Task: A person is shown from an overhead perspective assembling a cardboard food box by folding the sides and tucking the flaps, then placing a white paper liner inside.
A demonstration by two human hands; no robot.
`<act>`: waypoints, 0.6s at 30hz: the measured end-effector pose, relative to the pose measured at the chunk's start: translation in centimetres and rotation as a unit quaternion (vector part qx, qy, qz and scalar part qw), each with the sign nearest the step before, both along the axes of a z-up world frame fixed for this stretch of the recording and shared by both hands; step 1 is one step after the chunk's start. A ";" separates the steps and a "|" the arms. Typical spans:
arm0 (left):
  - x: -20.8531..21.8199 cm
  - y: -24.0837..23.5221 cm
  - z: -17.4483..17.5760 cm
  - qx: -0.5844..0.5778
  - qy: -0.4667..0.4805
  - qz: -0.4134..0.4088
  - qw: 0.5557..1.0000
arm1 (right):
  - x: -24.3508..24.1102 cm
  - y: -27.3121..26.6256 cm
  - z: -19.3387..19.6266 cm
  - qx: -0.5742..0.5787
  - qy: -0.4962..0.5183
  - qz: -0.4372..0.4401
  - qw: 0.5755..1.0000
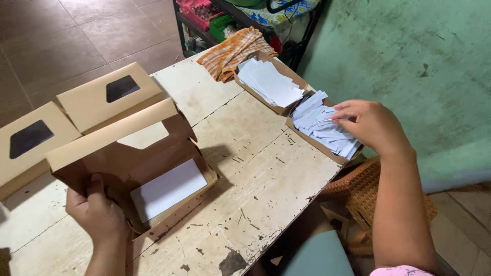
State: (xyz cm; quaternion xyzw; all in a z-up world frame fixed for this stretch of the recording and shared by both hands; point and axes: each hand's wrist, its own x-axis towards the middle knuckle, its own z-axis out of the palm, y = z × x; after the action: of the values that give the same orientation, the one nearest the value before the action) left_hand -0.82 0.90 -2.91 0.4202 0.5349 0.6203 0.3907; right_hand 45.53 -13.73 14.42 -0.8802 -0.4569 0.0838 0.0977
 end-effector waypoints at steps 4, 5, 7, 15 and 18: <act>1.1 -0.2 1.4 0.018 -0.023 0.021 0.999 | -2.0 0.5 -0.9 0.092 -0.082 0.149 0.981; 1.5 -0.3 2.2 0.009 -0.053 0.008 0.999 | -3.6 0.9 -0.9 0.153 -0.086 0.213 0.961; 1.5 -0.3 2.4 0.003 -0.077 0.018 0.997 | -7.9 2.6 -0.3 0.218 -0.076 0.294 0.927; 0.4 -0.4 4.3 0.125 -0.085 0.031 0.988 | -23.0 11.1 -4.3 0.248 0.005 0.574 0.781; 0.5 -0.8 4.5 0.125 -0.084 0.029 0.988 | -25.6 13.1 -7.7 0.272 -0.045 0.618 0.736</act>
State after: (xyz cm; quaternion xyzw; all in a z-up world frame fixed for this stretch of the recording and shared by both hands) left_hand -0.32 0.06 1.57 0.3965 0.4309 0.7261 0.3604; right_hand 19.90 -0.64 6.67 -0.3430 -0.9074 -0.0420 0.2394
